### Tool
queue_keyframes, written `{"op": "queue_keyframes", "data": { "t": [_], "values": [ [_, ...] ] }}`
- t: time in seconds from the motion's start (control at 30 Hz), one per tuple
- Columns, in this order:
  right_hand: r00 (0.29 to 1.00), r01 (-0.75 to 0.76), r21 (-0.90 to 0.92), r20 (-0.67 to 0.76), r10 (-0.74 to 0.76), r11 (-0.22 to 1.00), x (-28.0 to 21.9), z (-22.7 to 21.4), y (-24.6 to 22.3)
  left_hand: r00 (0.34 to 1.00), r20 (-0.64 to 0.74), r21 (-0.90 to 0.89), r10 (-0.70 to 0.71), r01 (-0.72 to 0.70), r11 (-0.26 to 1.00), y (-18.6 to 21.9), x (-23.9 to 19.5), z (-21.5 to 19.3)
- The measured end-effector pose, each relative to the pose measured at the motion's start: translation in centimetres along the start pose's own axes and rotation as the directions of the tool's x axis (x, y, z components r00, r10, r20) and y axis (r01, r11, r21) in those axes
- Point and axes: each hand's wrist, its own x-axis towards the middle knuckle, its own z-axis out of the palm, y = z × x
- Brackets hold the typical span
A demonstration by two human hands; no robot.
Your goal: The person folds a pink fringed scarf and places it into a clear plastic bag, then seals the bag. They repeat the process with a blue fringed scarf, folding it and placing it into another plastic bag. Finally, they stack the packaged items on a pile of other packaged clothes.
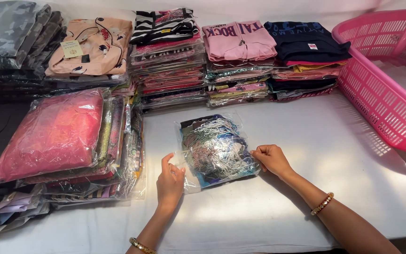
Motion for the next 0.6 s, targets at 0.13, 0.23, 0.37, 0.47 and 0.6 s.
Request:
{"op": "queue_keyframes", "data": {
  "t": [0.13, 0.23, 0.37, 0.47, 0.6],
  "values": [
    [0.999, 0.003, -0.053, -0.031, -0.004, 0.999, 0.4, 0.1, 0.4, 0.716, 0.002, 0.388, 0.698, -0.644, 0.66, 1.2, -2.1, 0.9],
    [0.999, 0.02, -0.051, -0.045, -0.022, 0.998, 0.2, 0.3, 0.9, 0.463, 0.315, 0.363, 0.829, -0.865, 0.345, 4.7, -3.4, 2.6],
    [0.994, 0.076, -0.085, -0.071, -0.082, 0.994, 0.1, 0.1, 1.2, 0.607, 0.553, 0.573, 0.571, -0.774, 0.268, 6.9, -1.7, 5.1],
    [0.994, 0.088, -0.028, -0.059, -0.09, 0.996, -0.1, 0.1, 1.8, 0.731, 0.511, 0.633, 0.452, -0.676, 0.377, 5.7, -0.4, 6.4],
    [0.99, 0.129, 0.016, -0.056, -0.128, 0.992, -0.8, 0.0, 0.8, 0.716, 0.49, 0.648, 0.497, -0.681, 0.342, 4.5, 0.9, 6.4]
  ]
}}
